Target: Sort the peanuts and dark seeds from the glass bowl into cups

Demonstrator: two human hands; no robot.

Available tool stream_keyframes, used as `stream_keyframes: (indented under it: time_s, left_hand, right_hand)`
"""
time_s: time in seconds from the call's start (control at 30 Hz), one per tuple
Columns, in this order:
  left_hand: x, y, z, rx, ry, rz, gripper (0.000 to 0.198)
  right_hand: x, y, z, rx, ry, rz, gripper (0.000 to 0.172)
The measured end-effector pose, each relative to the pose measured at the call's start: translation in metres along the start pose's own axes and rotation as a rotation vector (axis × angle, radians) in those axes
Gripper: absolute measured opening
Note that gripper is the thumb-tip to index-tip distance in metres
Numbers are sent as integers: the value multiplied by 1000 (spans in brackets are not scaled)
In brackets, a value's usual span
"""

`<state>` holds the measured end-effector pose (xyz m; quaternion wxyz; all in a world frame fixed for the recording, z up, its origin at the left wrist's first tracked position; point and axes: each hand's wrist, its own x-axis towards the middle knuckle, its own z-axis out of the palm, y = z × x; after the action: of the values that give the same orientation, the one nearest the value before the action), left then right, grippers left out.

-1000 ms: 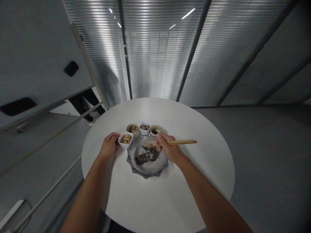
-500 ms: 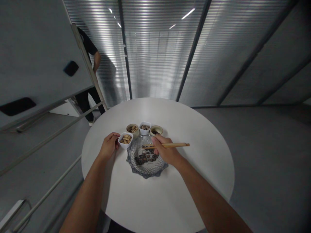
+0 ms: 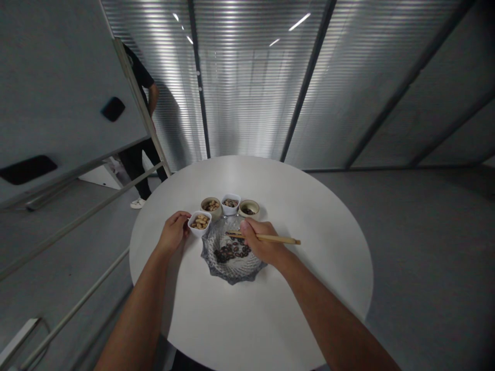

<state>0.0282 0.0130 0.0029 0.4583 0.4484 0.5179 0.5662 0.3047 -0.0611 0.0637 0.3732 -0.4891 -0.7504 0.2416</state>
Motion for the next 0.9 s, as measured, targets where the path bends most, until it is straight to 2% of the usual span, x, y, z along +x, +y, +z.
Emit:
stream_keyframes:
  time_s: [0.23, 0.4, 0.5, 0.73, 0.9]
  left_hand:
    - [-1, 0, 0, 15, -1, -6, 20]
    - [-1, 1, -1, 13, 6, -11, 20]
    - [0, 1, -1, 23, -5, -3, 21]
    - [1, -2, -3, 19, -2, -2, 20]
    - [1, -2, -4, 25, 4, 6, 20]
  right_hand:
    - [2, 1, 3, 2, 2, -14, 41]
    - [2, 6, 5, 52, 92, -44, 47]
    - [1, 10, 3, 126, 189, -54, 53]
    - [6, 16, -13, 271, 582, -59, 53]
    - [11, 17, -21, 289, 637, -46, 48]
